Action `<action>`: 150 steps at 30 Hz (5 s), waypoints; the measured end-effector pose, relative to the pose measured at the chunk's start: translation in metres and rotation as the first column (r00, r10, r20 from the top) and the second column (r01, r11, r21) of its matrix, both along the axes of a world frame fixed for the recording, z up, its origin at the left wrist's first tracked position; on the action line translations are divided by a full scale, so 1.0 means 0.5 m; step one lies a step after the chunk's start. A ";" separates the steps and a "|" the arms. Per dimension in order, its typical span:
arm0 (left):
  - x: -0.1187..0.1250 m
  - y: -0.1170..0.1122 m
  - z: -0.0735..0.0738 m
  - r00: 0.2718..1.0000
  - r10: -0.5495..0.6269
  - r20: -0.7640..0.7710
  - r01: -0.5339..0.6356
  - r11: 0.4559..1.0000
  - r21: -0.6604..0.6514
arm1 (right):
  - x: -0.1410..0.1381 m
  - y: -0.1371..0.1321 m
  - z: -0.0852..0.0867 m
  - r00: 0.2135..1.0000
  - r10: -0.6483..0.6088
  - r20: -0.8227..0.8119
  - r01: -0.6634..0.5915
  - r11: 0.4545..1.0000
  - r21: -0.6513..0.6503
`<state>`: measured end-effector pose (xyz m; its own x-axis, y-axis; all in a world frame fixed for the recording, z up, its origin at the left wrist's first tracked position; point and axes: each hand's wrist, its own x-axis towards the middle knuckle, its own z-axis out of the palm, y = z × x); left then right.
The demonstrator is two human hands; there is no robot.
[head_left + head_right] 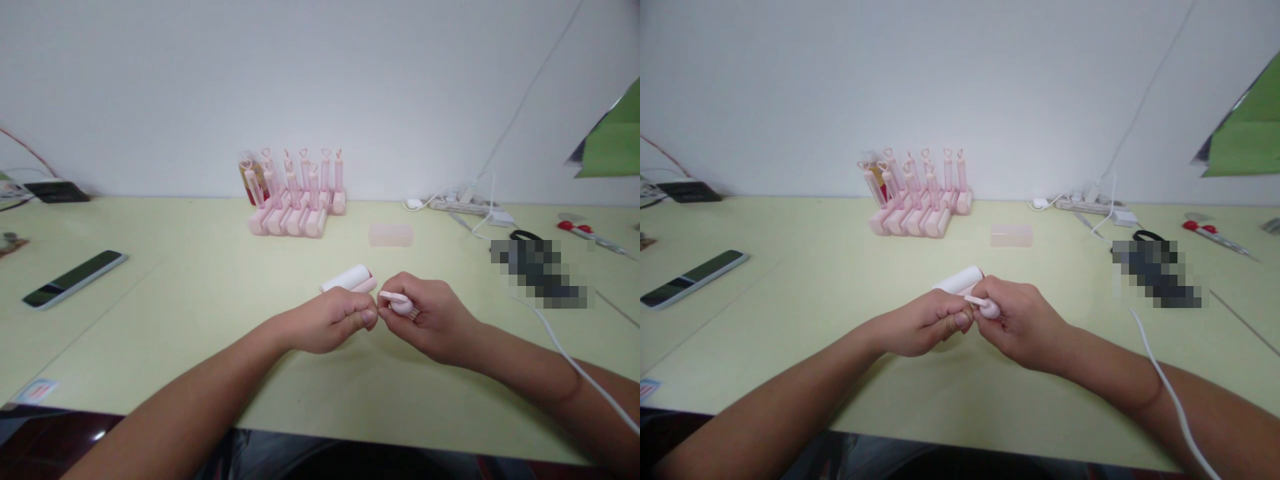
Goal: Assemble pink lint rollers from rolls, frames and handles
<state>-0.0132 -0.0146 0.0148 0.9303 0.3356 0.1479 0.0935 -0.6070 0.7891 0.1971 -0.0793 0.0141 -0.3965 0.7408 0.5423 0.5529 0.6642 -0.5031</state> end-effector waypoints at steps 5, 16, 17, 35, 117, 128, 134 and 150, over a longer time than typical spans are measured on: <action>0.000 -0.001 0.001 1.000 0.000 0.001 0.000 1.000 0.001 | 0.000 0.000 0.002 1.000 0.005 -0.003 -0.005 1.000 -0.001; 0.000 -0.002 0.004 1.000 -0.003 0.010 0.003 1.000 -0.014 | 0.001 -0.001 0.002 1.000 0.008 -0.020 -0.008 1.000 -0.002; 0.000 -0.002 0.004 1.000 -0.004 0.012 0.004 1.000 -0.016 | 0.001 -0.001 0.003 1.000 0.009 -0.022 -0.009 1.000 -0.004; 0.001 -0.004 0.011 1.000 0.004 0.011 -0.004 1.000 -0.020 | 0.002 0.001 0.004 0.999 0.007 -0.042 -0.007 1.000 -0.001; -0.013 0.081 -0.033 0.689 0.708 0.158 -0.269 0.452 -0.851 | 0.022 0.078 -0.029 0.409 -0.364 -0.837 -0.217 0.852 -0.477; -0.013 0.079 -0.038 0.650 0.720 0.242 -0.429 0.611 -0.665 | 0.012 0.072 -0.026 0.436 -0.459 -0.774 -0.128 0.820 -0.558; -0.024 0.087 -0.040 0.662 0.707 0.249 -0.476 0.653 -0.588 | 0.020 0.079 -0.040 0.628 -0.402 -0.667 -0.143 0.783 -0.606; -0.009 0.064 -0.054 0.871 0.491 0.021 -0.433 0.787 -0.440 | 0.012 0.059 -0.050 0.988 0.154 -0.008 -0.135 0.836 -0.531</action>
<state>-0.0177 0.0175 -0.0121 0.6305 0.7761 0.0047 0.1603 -0.1362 0.9776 0.2033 -0.0497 -0.0111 -0.5320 0.8439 0.0692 0.4944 0.3760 -0.7837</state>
